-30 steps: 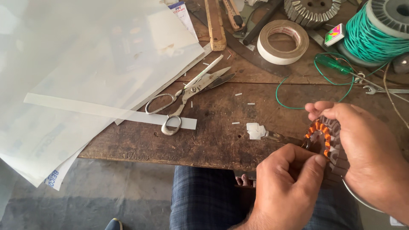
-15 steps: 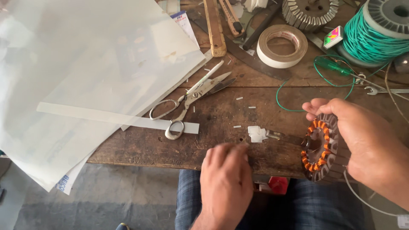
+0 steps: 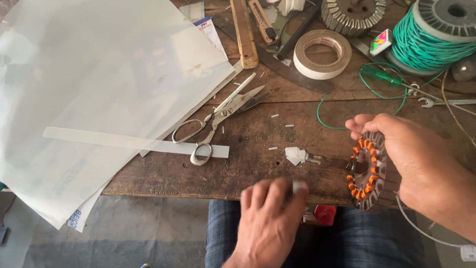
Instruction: The person winds copper wire by hand around the slots of a motor armature. They rotate the armature and continue wrapping the wire into the grooves, occasionally adjusting the position of the component.
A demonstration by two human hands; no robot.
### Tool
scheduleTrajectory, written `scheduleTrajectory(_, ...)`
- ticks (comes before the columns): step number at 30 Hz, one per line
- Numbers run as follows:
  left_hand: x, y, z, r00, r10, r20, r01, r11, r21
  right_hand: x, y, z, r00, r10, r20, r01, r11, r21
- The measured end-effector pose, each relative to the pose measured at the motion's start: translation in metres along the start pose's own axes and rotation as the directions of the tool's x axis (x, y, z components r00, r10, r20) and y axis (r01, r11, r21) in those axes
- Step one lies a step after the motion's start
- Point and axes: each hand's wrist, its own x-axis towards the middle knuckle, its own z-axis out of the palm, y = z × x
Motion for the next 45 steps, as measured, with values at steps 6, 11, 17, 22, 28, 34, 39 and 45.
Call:
scheduleTrajectory(6,0.013,0.019,-0.011,0.996,-0.086,-0.038,0.064,0.915,-0.397,0.001,0.0,0.0,0.997,0.03,-0.069,-0.035,0.997,-0.071)
scheduleTrajectory(11,0.038,0.053,-0.016,0.875,-0.47,0.116,0.299,0.335,-0.893,-0.006,-0.004,0.004,0.999,0.011,-0.044,-0.014,0.997,-0.077)
scheduleTrajectory(17,0.06,0.057,-0.015,0.893,-0.404,0.201,0.348,0.335,-0.875,-0.013,-0.009,0.01,0.997,0.05,-0.065,-0.054,0.997,-0.056)
scheduleTrajectory(22,0.061,0.056,-0.008,0.951,-0.304,-0.048,0.143,0.575,-0.806,-0.018,-0.011,0.011,0.992,0.098,-0.074,-0.101,0.995,-0.028)
scheduleTrajectory(28,0.06,0.061,0.001,0.91,-0.407,0.076,0.262,0.423,-0.867,-0.02,-0.014,0.015,0.989,0.122,-0.079,-0.126,0.991,-0.045)
scheduleTrajectory(34,0.06,0.065,0.004,0.92,-0.383,-0.081,0.175,0.588,-0.79,-0.02,-0.012,0.014,0.988,0.116,-0.098,-0.122,0.991,-0.055)
scheduleTrajectory(39,0.065,0.065,0.0,0.92,-0.353,-0.169,0.104,0.637,-0.764,-0.017,-0.013,0.018,0.998,0.017,-0.061,-0.022,0.997,-0.073)
scheduleTrajectory(45,0.069,0.069,-0.004,0.919,-0.349,-0.183,0.104,0.663,-0.742,-0.021,-0.017,0.021,0.986,0.114,-0.121,-0.125,0.988,-0.089)
